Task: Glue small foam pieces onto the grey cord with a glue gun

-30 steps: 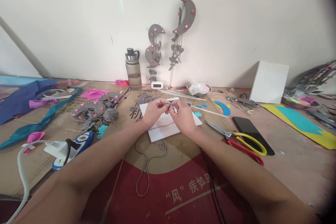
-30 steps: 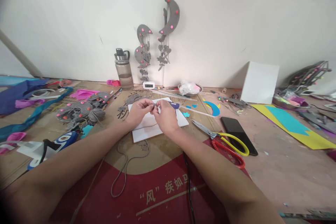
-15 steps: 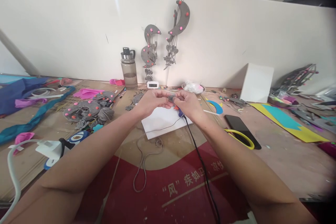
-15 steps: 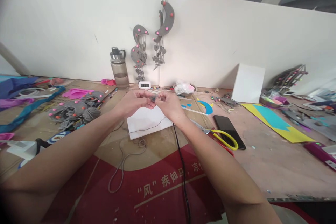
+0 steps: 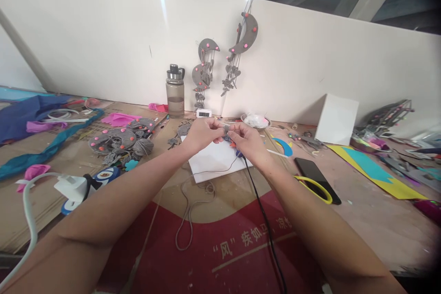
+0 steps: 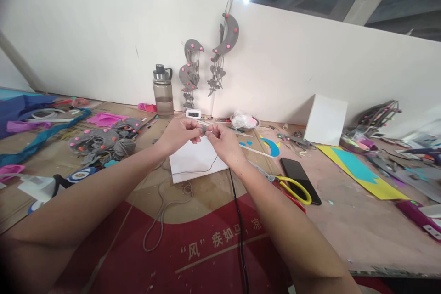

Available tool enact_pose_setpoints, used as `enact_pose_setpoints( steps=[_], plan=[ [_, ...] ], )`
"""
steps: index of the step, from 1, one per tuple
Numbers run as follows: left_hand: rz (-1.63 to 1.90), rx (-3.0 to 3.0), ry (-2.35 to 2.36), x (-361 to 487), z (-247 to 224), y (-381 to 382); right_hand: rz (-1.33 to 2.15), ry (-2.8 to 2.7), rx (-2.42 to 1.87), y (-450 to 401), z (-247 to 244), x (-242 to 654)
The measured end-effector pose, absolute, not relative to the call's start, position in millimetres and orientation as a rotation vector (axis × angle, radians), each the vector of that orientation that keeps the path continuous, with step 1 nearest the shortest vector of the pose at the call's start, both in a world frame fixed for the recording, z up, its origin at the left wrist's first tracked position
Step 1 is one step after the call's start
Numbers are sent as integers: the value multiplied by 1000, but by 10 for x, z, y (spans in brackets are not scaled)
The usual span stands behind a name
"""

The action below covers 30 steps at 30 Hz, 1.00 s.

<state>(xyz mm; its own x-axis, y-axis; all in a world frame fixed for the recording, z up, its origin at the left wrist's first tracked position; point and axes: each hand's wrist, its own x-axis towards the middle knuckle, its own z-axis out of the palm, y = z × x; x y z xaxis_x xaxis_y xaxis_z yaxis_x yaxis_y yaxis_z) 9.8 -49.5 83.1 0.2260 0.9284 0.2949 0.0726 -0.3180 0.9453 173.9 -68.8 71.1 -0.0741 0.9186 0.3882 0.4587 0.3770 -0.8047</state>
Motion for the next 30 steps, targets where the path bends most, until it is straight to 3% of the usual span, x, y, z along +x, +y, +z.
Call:
enact_pose_setpoints(
  steps=[9, 16, 30],
  plan=[
    [1230, 1559, 901, 155, 750, -479, 644, -1637, -1201, -709, 719, 1716],
    [934, 1767, 897, -29, 920, -469, 698, -1726, -1315, -678, 773, 1824],
    [854, 2196, 1042, 2, 875, -495, 205, -2108, -1362, -833, 836, 1723]
  ],
)
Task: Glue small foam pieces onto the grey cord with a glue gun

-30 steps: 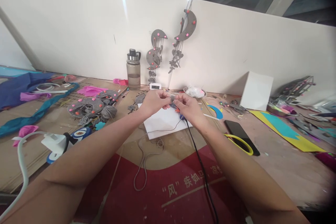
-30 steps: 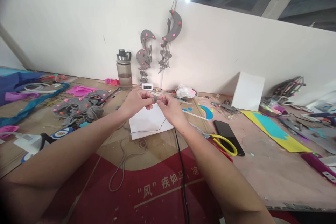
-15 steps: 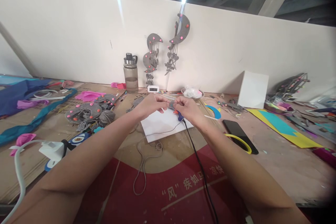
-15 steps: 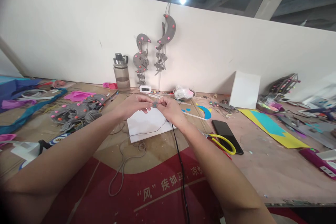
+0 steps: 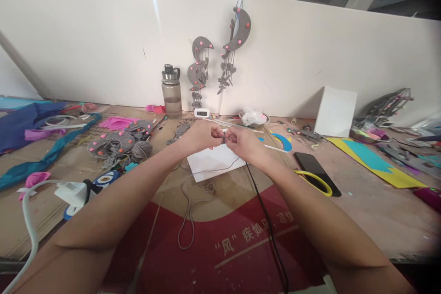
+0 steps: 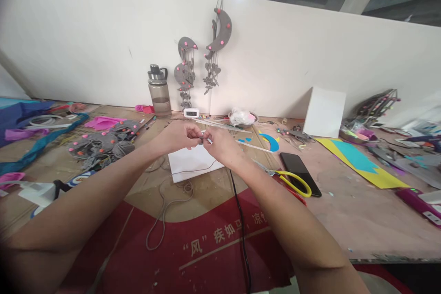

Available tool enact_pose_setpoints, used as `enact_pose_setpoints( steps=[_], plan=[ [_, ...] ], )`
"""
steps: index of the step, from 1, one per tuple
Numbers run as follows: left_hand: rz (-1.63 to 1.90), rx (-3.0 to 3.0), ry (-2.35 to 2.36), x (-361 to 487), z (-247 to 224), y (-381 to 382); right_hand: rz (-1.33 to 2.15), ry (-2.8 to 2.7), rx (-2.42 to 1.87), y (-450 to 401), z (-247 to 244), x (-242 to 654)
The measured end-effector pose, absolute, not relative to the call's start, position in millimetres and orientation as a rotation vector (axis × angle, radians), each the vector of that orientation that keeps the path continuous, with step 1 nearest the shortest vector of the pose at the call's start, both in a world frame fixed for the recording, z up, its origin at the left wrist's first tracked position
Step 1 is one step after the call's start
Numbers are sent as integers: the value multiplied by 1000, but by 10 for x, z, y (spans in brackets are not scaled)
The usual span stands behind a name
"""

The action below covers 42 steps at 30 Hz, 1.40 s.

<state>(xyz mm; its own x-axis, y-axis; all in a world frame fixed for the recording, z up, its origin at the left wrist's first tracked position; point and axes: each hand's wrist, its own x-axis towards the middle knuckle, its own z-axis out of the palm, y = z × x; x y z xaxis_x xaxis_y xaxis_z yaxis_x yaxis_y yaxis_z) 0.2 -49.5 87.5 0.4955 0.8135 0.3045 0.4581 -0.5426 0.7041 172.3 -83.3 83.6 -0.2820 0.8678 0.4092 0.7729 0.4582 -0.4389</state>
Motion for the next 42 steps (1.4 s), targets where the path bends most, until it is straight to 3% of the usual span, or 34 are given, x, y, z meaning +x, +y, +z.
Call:
enact_pose_setpoints(
  steps=[8, 13, 19, 22, 25, 32, 42],
  plan=[
    [1054, 1900, 1189, -76, 810, -351, 293, -1961, -1354, -827, 697, 1628],
    [1284, 1478, 936, -149, 704, -132, 334, -2031, -1271, -890, 644, 1530],
    [1495, 931, 669, -235, 681, 41, -74, -2373, -882, -1276, 744, 1297],
    [1507, 773, 614, -251, 700, 66, -121, -2337, -753, -1338, 841, 1319],
    [1480, 721, 586, -249, 705, 73, -52, -2111, -981, -1180, 917, 1516],
    [1408, 820, 634, -31, 388, -14, -14, -2014, -2110, -622, 610, 1950],
    [1292, 749, 806, 102, 45, -14, 341, -1841, -2262, -356, 312, 2046]
  ],
)
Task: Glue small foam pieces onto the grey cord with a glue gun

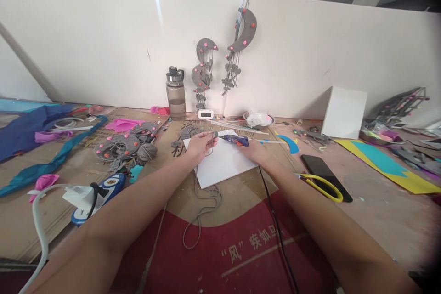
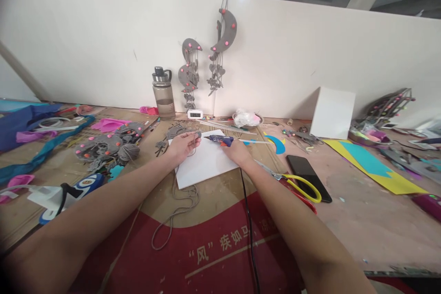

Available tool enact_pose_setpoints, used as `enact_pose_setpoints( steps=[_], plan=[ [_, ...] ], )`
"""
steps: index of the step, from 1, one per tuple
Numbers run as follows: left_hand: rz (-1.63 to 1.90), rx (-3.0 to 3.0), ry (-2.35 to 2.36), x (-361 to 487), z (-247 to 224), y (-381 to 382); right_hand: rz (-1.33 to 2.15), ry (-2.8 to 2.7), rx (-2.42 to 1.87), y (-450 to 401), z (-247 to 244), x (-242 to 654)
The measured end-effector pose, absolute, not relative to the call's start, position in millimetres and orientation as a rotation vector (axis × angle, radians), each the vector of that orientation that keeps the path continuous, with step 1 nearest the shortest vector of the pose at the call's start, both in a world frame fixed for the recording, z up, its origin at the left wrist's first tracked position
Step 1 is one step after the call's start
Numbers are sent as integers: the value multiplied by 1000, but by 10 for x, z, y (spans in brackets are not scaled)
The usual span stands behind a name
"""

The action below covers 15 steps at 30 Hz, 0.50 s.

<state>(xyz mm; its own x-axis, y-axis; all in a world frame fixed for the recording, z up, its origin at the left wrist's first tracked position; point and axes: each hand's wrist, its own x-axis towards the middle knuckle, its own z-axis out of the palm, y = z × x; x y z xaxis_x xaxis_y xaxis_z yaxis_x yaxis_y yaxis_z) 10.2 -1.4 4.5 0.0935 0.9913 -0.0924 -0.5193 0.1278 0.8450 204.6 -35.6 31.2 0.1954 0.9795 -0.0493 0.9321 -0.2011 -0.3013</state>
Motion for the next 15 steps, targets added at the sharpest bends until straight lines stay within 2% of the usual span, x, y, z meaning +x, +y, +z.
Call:
enact_pose_setpoints(
  steps=[4, 11, 15],
  plan=[
    [1311, 707, 784, 64, 20, 30, 326, -1645, -2035, -385, 356, 2048],
    [1321, 699, 731, 35, -32, 78, 798, -1403, -1439, -496, 389, 1832],
    [1318, 706, 731, 23, -33, 88, 799, -1507, -1311, -545, 422, 1817]
  ],
)
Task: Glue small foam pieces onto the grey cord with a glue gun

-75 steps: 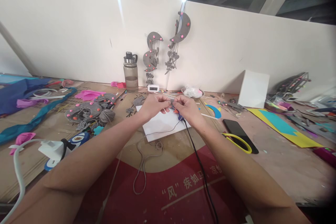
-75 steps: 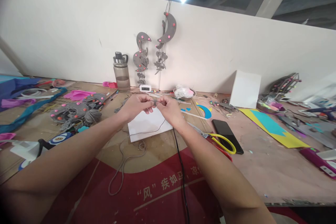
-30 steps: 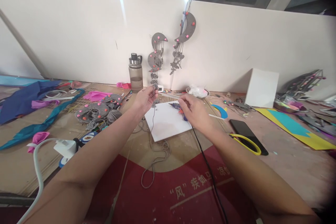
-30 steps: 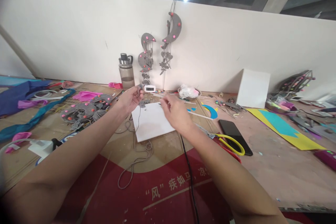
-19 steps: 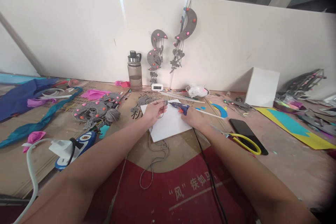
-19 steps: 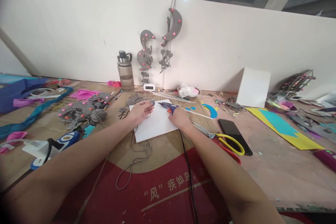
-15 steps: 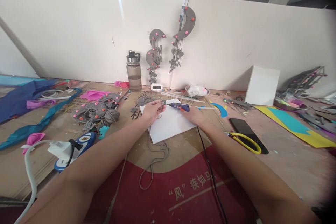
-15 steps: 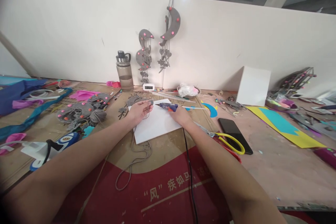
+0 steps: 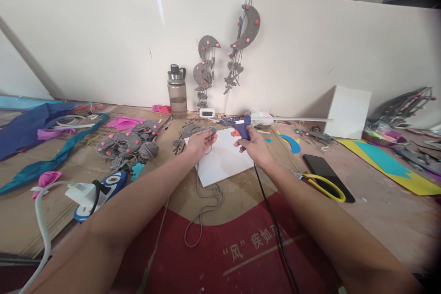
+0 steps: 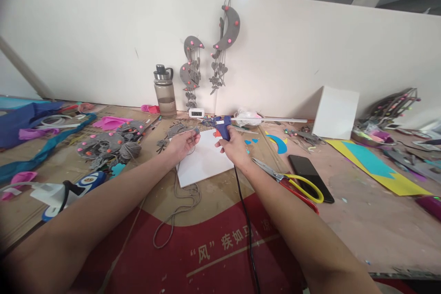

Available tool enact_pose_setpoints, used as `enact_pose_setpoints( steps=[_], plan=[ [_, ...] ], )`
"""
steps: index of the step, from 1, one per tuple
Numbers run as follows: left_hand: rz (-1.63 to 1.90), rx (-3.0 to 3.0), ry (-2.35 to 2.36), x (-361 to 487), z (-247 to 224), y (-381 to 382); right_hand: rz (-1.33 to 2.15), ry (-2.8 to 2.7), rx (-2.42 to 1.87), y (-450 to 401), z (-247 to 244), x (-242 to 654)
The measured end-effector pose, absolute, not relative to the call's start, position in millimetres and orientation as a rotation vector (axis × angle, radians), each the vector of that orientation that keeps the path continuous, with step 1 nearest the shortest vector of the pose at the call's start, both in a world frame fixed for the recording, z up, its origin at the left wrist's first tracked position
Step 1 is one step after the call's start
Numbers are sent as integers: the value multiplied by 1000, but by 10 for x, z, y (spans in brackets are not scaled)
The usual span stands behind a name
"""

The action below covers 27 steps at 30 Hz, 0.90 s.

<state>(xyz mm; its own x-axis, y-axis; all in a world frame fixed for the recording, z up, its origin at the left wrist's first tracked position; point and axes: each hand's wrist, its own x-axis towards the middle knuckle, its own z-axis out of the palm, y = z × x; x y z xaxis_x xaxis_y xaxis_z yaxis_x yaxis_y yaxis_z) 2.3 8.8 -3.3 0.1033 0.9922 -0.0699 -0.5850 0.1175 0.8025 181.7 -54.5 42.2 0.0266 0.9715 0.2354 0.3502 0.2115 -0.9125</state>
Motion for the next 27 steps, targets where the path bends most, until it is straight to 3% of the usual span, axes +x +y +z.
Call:
enact_pose_setpoints(
  steps=[10, 27],
  plan=[
    [1345, 682, 734, 18, 0, 72, 230, -1841, -1300, -597, 374, 1819],
    [1354, 715, 722, 33, 1, 57, 66, -1936, -1429, -624, 327, 1787]
  ],
)
